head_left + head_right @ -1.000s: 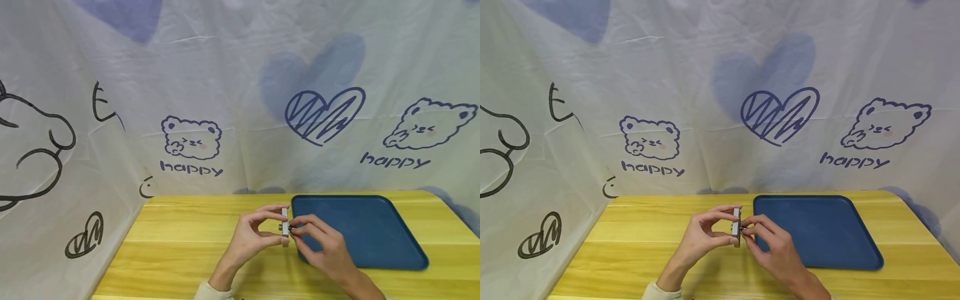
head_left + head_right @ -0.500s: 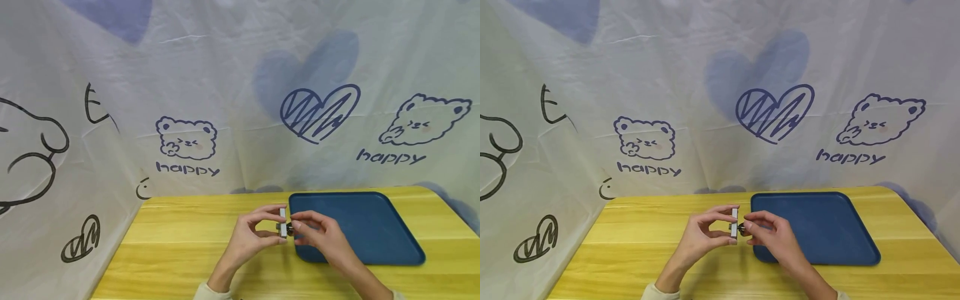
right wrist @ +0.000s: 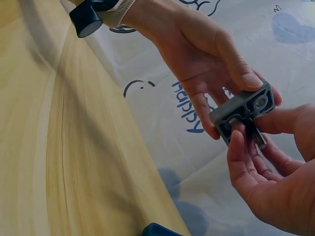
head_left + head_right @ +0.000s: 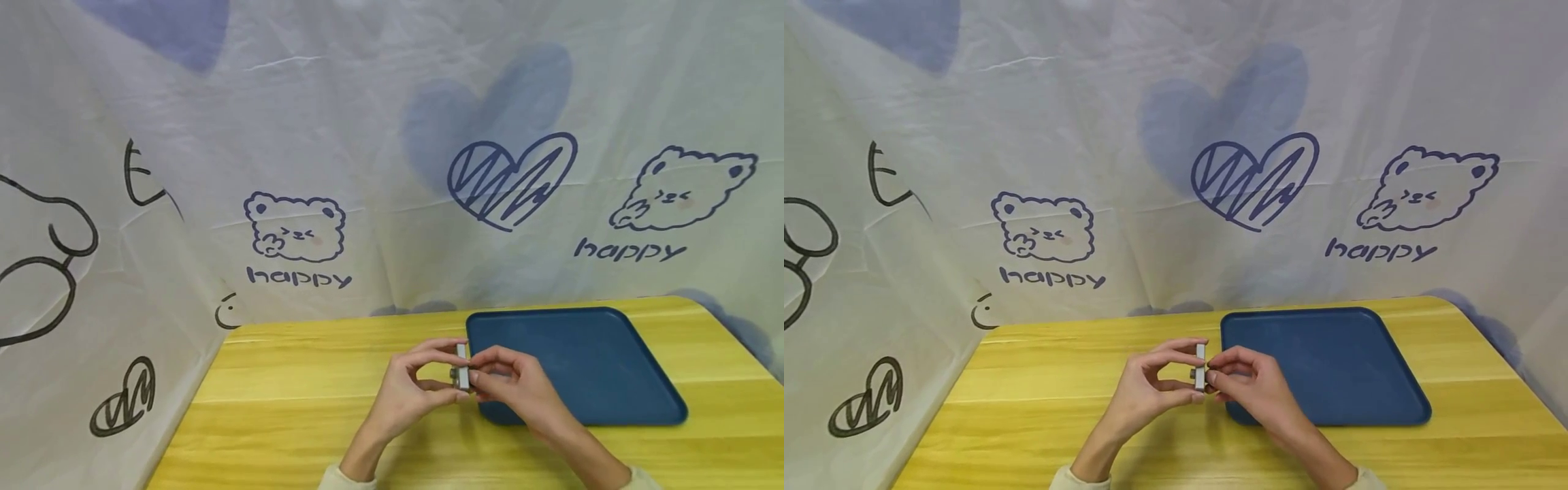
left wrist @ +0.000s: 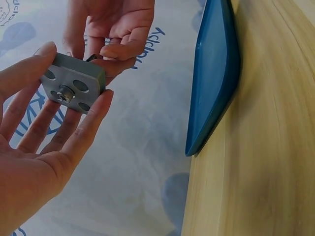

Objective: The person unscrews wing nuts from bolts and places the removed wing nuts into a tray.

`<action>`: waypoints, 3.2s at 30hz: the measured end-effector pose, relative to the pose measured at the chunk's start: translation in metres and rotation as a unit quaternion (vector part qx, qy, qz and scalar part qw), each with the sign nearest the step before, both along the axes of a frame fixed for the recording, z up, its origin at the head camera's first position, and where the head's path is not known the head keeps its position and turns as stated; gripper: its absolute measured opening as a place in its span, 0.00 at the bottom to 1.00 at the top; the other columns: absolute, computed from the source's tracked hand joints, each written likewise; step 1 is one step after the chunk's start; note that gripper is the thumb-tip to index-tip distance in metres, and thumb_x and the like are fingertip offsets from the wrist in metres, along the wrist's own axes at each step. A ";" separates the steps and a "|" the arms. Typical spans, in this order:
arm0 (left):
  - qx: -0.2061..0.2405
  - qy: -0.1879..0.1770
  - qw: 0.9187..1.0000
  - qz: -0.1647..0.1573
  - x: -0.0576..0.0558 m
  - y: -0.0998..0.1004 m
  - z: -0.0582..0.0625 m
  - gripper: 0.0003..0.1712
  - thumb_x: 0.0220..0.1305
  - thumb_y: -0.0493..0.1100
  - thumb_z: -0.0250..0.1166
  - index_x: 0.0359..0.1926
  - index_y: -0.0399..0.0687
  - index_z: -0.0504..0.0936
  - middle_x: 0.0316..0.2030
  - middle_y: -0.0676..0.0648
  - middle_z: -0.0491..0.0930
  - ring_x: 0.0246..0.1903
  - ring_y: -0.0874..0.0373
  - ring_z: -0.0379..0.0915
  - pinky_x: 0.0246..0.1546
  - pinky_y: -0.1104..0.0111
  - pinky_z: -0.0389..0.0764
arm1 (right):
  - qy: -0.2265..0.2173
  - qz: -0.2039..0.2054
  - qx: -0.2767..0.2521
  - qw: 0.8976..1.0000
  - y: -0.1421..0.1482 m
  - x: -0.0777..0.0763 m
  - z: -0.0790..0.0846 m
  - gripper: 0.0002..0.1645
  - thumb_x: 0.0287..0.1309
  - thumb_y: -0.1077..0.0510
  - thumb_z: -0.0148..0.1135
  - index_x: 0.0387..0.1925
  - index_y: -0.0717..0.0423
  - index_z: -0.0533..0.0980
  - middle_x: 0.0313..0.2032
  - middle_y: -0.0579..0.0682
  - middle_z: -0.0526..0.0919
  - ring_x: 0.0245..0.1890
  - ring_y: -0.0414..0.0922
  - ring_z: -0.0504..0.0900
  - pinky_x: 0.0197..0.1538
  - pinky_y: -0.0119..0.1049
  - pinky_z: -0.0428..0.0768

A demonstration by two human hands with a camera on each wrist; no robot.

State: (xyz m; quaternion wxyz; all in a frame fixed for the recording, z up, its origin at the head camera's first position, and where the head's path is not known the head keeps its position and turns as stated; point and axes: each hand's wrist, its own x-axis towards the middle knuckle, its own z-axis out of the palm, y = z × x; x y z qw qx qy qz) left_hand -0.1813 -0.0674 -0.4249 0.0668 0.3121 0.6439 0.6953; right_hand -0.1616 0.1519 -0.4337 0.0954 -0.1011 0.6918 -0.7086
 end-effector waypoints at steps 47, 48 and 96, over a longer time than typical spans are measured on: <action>0.021 -0.002 1.000 -0.001 0.001 -0.006 0.000 0.21 0.56 0.24 0.75 0.52 0.31 0.85 0.66 0.37 0.74 0.67 0.44 0.70 0.49 0.54 0.87 | 0.016 -0.016 -0.005 1.000 -0.002 0.002 0.003 0.25 0.72 0.56 0.64 0.59 0.71 0.73 0.49 0.61 0.83 0.43 0.51 0.88 0.48 0.51 0.88; 0.019 -0.001 1.000 -0.001 0.001 -0.005 0.000 0.21 0.56 0.24 0.75 0.52 0.32 0.86 0.66 0.37 0.75 0.67 0.43 0.69 0.49 0.55 0.87 | -0.006 -0.008 -0.008 1.000 -0.001 0.002 0.004 0.25 0.72 0.55 0.64 0.60 0.70 0.73 0.49 0.59 0.84 0.43 0.51 0.88 0.48 0.50 0.88; 0.022 0.000 0.999 0.025 0.000 -0.009 0.004 0.23 0.54 0.27 0.77 0.52 0.35 0.86 0.64 0.44 0.78 0.68 0.49 0.69 0.56 0.55 0.84 | 0.560 -0.104 0.209 0.795 -0.011 0.001 -0.009 0.07 0.72 0.53 0.63 0.39 0.52 0.81 0.50 0.53 0.84 0.47 0.50 0.86 0.55 0.25 0.80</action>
